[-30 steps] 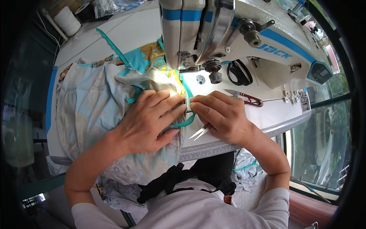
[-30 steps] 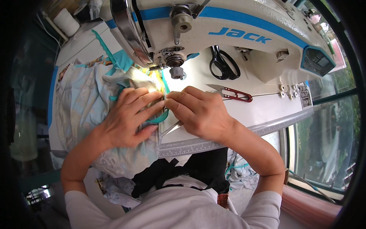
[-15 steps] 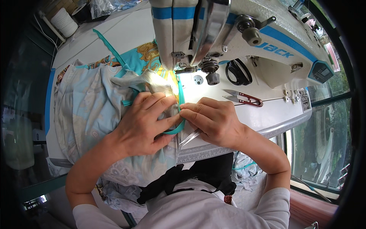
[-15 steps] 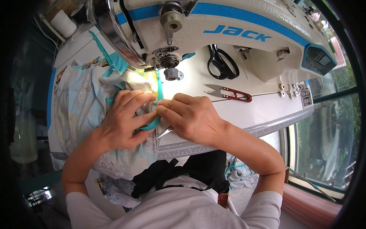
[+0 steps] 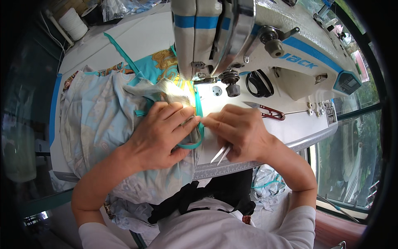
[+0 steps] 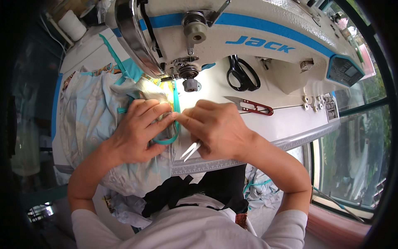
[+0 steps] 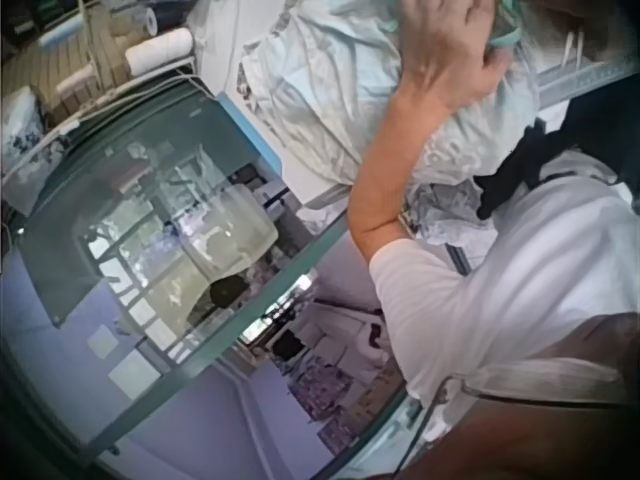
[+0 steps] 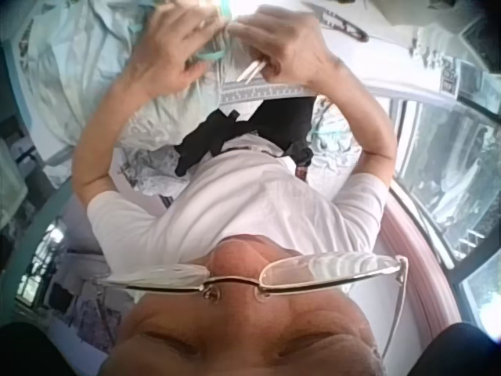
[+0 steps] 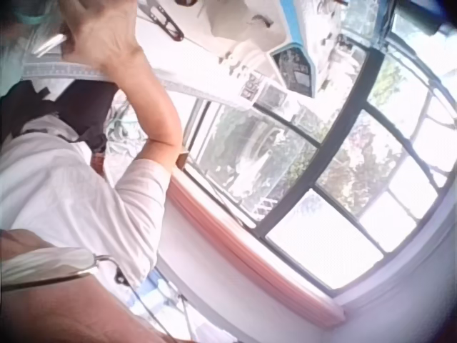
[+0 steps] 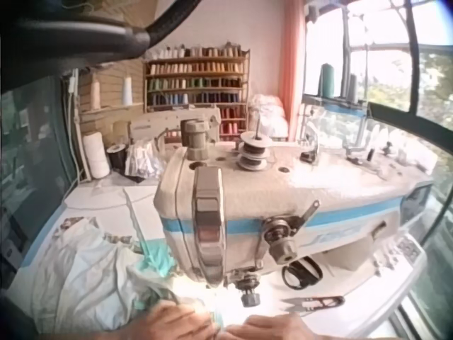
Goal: The person prepares a patterned fabric mask by aligning a green elastic strap along the edge. They then use a sewing machine to stitch the strap onto the mask, guiding the fabric with both hands to ensure a straight seam. The person trims excess thread and adjusts the mask position during the process.
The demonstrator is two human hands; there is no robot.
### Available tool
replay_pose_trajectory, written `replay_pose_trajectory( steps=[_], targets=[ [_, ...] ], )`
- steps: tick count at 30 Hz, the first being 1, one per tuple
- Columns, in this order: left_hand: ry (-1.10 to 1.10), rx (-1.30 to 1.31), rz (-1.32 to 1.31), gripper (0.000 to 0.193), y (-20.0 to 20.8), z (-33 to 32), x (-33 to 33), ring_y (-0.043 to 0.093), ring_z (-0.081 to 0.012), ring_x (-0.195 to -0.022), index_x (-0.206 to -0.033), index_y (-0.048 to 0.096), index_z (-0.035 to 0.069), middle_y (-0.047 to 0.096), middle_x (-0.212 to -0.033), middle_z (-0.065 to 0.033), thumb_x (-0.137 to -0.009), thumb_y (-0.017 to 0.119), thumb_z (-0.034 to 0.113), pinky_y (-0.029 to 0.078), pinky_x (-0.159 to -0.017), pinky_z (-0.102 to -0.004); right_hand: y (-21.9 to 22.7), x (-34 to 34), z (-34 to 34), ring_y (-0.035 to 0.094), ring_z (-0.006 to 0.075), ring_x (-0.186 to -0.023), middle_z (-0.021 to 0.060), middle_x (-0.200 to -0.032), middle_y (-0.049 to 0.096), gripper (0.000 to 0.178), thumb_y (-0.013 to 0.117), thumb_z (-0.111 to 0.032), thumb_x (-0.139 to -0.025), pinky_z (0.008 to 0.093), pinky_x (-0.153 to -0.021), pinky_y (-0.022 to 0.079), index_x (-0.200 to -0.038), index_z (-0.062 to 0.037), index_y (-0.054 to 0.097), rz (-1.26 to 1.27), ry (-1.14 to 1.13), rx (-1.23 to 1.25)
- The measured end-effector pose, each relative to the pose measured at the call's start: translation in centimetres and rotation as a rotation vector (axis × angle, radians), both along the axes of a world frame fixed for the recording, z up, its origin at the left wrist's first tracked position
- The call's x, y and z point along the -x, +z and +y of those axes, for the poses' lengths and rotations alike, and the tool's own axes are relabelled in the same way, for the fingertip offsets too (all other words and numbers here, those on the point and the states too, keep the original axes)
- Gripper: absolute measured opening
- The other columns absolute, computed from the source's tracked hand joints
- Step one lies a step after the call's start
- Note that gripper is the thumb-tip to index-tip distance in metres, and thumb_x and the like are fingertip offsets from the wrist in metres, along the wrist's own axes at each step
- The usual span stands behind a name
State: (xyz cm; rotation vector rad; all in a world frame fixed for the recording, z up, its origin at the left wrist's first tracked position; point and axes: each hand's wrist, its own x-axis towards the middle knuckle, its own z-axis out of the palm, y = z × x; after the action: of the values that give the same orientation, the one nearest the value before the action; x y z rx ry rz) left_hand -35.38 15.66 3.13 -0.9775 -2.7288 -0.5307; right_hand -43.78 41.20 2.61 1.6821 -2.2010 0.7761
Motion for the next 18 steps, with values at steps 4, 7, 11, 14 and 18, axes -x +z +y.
replay_pose_trajectory(
  steps=[4,7,11,14,18],
  targets=[
    [0.004,0.000,-0.005,0.067,0.1,0.2,0.2,0.053,-0.0341,-0.134,-0.133,0.069,-0.001,0.059,-0.141,-0.0164,-0.072,0.080,0.023,0.039,-0.113,-0.0509,0.4,1.8,-0.3,0.068,0.0228,-0.086,0.0021,-0.100,0.067,0.054,0.079,-0.010,-0.067,0.0371,-0.060,0.054,-0.120,-0.0085,0.072,0.095,-0.049,-0.123],
    [-0.002,0.015,0.056,0.064,0.3,0.2,0.4,0.054,-0.0365,-0.139,-0.130,0.070,-0.002,0.060,-0.143,-0.0192,-0.071,0.079,0.021,0.035,-0.120,-0.0559,-0.2,2.3,-0.3,0.066,0.0230,-0.085,0.0012,-0.097,0.063,0.056,0.079,-0.011,-0.069,0.0366,-0.061,0.054,-0.124,-0.0099,0.071,0.089,-0.018,-0.151],
    [-0.067,-0.110,0.010,0.060,-0.4,-0.2,1.1,0.057,-0.0409,-0.139,-0.126,0.070,-0.005,0.061,-0.143,-0.0223,-0.071,0.077,0.019,0.035,-0.124,-0.0612,-0.6,2.2,-0.3,0.067,0.0227,-0.087,0.0018,-0.096,0.061,0.050,0.080,-0.013,-0.070,0.0365,-0.061,0.055,-0.119,-0.0084,0.072,0.072,0.012,-0.105],
    [-0.065,-0.120,0.027,0.060,-0.5,-0.7,1.2,0.059,-0.0421,-0.135,-0.126,0.070,-0.004,0.062,-0.142,-0.0222,-0.070,0.077,0.016,0.043,-0.118,-0.0589,-0.4,2.0,-0.7,0.068,0.0226,-0.087,0.0020,-0.096,0.061,0.048,0.080,-0.012,-0.070,0.0365,-0.062,0.055,-0.118,-0.0075,0.073,0.071,0.022,-0.107],
    [-0.064,-0.152,0.033,0.059,-0.6,-0.6,1.2,0.060,-0.0422,-0.134,-0.124,0.070,-0.004,0.062,-0.141,-0.0219,-0.069,0.078,0.015,0.046,-0.115,-0.0570,-0.3,1.7,-0.8,0.068,0.0224,-0.085,0.0022,-0.095,0.060,0.047,0.079,-0.011,-0.070,0.0364,-0.062,0.055,-0.116,-0.0071,0.073,0.065,0.016,-0.111]
  ],
)
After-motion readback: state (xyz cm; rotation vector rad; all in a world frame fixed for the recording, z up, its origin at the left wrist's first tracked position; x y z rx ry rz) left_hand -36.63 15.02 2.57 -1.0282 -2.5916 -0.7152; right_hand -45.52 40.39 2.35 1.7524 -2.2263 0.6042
